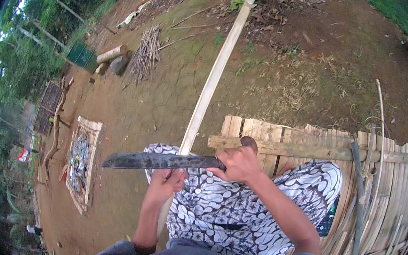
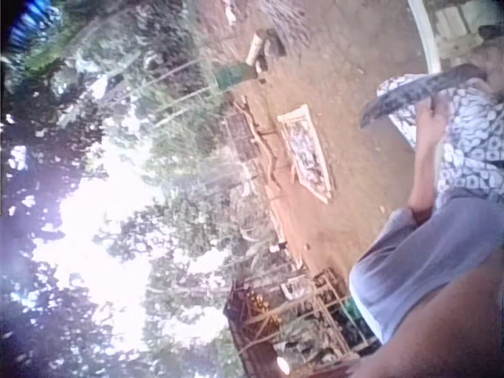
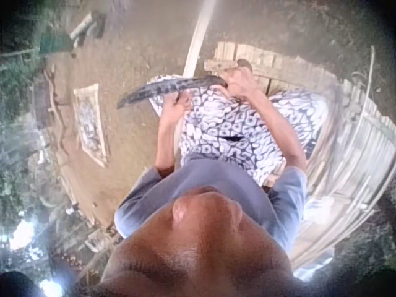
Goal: The person sits cross-legged on a woven mat outdoors and uses a large knife to shave and smooth a long bamboo stick. They hold the stick with one hand and repeatedly scrape the blade along its length to remove the outer layer.
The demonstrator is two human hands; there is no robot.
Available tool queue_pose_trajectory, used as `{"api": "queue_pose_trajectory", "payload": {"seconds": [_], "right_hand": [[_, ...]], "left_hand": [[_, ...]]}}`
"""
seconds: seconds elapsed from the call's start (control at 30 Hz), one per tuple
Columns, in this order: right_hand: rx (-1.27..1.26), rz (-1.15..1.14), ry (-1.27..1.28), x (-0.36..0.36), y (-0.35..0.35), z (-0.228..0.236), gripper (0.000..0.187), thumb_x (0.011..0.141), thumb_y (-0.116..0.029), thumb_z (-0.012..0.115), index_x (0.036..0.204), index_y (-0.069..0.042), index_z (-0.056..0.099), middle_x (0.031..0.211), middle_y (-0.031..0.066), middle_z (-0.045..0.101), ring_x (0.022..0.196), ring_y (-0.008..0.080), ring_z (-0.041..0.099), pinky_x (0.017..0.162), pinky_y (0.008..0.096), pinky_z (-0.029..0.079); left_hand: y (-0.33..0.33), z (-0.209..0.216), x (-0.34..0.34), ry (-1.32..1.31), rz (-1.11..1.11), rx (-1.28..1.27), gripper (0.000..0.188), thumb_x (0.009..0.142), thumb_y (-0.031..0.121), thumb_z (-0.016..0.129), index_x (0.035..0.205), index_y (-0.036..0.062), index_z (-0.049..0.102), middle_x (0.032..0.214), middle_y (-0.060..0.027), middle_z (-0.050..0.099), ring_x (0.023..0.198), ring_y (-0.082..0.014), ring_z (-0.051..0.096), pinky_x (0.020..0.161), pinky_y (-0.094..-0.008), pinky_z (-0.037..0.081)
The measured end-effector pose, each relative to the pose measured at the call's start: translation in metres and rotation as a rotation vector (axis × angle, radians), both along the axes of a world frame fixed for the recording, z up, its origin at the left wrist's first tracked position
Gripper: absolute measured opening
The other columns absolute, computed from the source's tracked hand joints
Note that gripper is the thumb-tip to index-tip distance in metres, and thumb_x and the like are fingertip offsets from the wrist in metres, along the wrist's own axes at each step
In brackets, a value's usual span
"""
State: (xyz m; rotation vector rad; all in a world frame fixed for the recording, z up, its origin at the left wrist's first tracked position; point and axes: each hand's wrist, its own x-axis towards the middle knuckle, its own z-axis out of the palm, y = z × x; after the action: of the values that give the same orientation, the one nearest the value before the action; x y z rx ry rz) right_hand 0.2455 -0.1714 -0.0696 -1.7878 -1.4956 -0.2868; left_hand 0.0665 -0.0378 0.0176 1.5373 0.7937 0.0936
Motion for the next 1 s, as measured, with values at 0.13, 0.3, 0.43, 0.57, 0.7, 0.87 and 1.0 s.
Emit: {"api": "queue_pose_trajectory", "payload": {"seconds": [0.13,0.3,0.43,0.57,0.7,0.87,1.0], "right_hand": [[-0.027,-0.03,-0.041,-0.002,-0.006,0.014,0.051,0.077,-0.059,0.058,0.069,-0.009,0.056,0.051,0.008,0.055,0.046,0.0243,0.058,0.044,0.0344,0.045],[-0.017,0.004,-0.07,0.012,-0.011,0.014,0.052,0.077,-0.06,0.058,0.07,-0.009,0.057,0.051,0.0069,0.054,0.045,0.024,0.057,0.043,0.0335,0.044],[0.016,-0.127,-0.009,0.01,-0.008,0.009,0.052,0.076,-0.06,0.059,0.068,-0.008,0.058,0.052,0.0075,0.056,0.046,0.0252,0.058,0.044,0.0345,0.045],[-0.007,-0.061,-0.03,0.002,-0.01,0.016,0.05,0.073,-0.056,0.064,0.071,-0.007,0.057,0.056,0.0076,0.058,0.048,0.0243,0.058,0.047,0.0346,0.046],[-0.011,-0.093,-0.009,0.015,-0.009,0.007,0.049,0.072,-0.056,0.064,0.067,-0.008,0.055,0.054,0.0072,0.055,0.048,0.0256,0.058,0.047,0.0343,0.045],[-0.047,-0.116,-0.014,0.015,-0.006,0.009,0.049,0.073,-0.056,0.063,0.065,-0.009,0.054,0.052,0.0073,0.054,0.047,0.0249,0.056,0.046,0.0352,0.044],[-0.076,-0.065,-0.081,0.006,-0.008,0.01,0.05,0.076,-0.058,0.059,0.063,-0.01,0.053,0.051,0.0064,0.053,0.045,0.0231,0.055,0.045,0.036,0.044]], "left_hand": [[0.002,0.008,0.003,-0.093,-0.034,-0.16,0.01,0.095,0.008,0.048,0.092,0.0012,0.054,0.07,0.0009,0.051,0.055,-0.005,0.042,0.047,-0.0209,0.034],[-0.021,-0.005,0.011,0.043,-0.009,0.029,0.012,0.095,0.009,0.048,0.091,0.0,0.055,0.065,0.0028,0.046,0.053,-0.0046,0.039,0.045,-0.0204,0.031],[-0.001,0.007,0.019,-0.086,0.02,-0.097,0.013,0.095,0.008,0.048,0.087,-0.0005,0.054,0.062,0.002,0.045,0.05,-0.0039,0.036,0.044,-0.0204,0.029],[-0.012,0.01,0.015,-0.044,0.054,-0.081,0.012,0.095,0.008,0.048,0.086,0.0,0.051,0.062,0.0018,0.044,0.05,-0.0041,0.036,0.044,-0.0206,0.029],[-0.007,0.007,0.016,-0.051,-0.079,-0.023,0.015,0.096,0.011,0.047,0.084,0.0021,0.05,0.063,0.0023,0.044,0.048,-0.004,0.034,0.043,-0.0216,0.028],[0.008,-0.004,0.017,-0.074,-0.084,-0.1,0.012,0.096,0.01,0.047,0.093,0.0006,0.053,0.064,0.0023,0.045,0.048,-0.0038,0.034,0.042,-0.0218,0.028],[-0.01,-0.011,0.01,-0.037,0.008,-0.055,0.012,0.096,0.008,0.047,0.104,0.0013,0.053,0.068,0.0013,0.047,0.049,-0.0035,0.035,0.043,-0.0205,0.029]]}}
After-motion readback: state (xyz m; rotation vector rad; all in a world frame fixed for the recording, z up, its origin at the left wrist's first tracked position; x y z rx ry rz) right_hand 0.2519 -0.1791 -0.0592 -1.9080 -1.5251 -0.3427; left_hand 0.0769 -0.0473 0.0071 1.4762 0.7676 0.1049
